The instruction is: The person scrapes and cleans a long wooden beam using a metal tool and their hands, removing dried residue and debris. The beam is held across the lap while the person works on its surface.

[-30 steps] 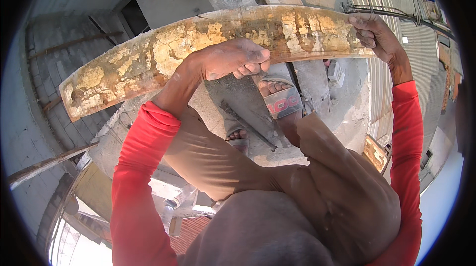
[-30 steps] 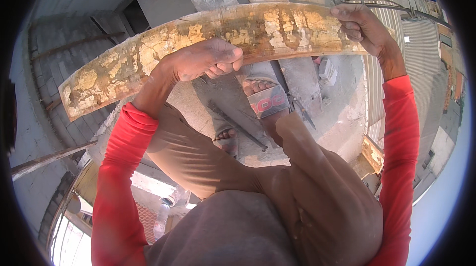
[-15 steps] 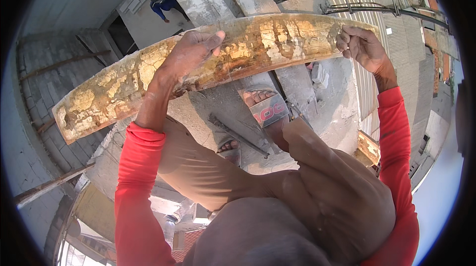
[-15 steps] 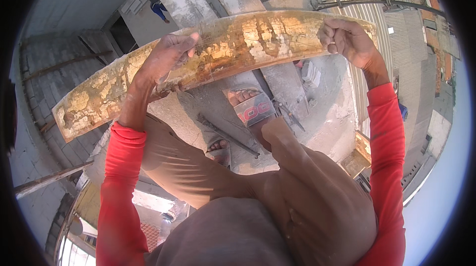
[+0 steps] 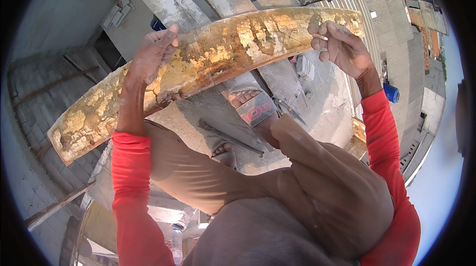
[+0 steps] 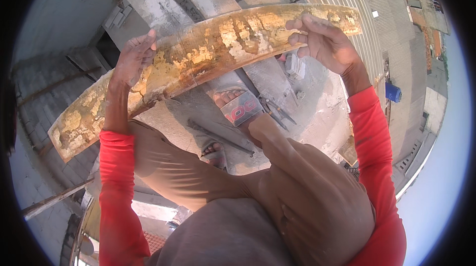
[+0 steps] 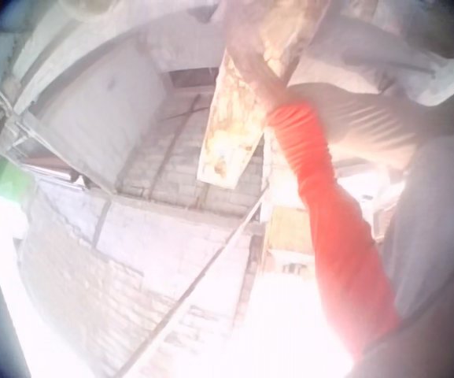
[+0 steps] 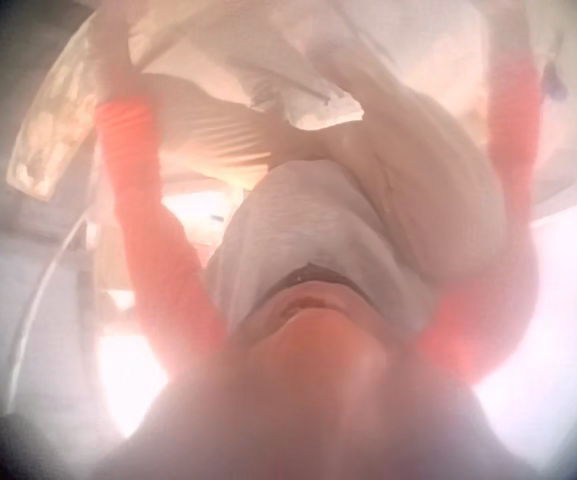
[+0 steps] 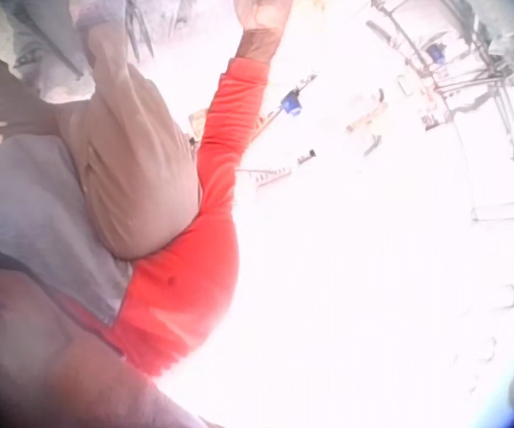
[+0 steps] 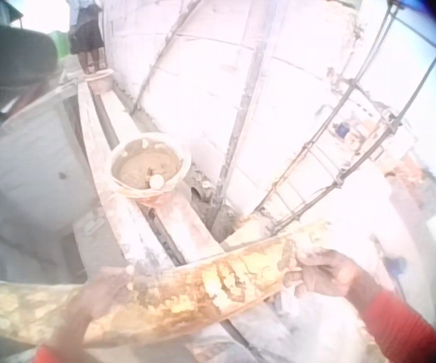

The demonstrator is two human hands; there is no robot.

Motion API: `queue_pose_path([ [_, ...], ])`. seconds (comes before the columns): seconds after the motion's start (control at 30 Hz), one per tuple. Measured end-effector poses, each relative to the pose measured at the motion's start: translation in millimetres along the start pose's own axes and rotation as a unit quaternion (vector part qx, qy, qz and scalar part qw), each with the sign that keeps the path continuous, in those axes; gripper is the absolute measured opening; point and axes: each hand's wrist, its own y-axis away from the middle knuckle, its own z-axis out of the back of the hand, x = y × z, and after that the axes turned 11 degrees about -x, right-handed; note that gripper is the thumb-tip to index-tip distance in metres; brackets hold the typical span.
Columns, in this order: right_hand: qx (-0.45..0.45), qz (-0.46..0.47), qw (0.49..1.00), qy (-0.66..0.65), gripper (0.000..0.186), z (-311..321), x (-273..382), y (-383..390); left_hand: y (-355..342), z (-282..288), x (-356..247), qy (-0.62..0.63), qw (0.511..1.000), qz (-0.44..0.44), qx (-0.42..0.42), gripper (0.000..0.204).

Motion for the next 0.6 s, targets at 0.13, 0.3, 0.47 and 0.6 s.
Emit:
queue_pose_path([
  [0.13,0.035,0.038,0.997,-0.057,0.026,-11,0,8,-7,0,1,0.014,1.0,0.001,0.004,0.054],
  [0.3,0.036,-0.007,0.994,0.1,0.03,3,11,11,0,0,0,-0.049,0.989,0.044,0.132,0.055],
  [0.47,-0.046,-0.037,0.98,0.192,0.029,27,21,13,5,-18,-1,-0.102,0.952,0.061,0.284,0.052],
  [0.6,-0.061,-0.013,0.987,0.145,0.024,35,20,14,7,-28,-3,-0.123,0.965,0.018,0.231,0.05],
])
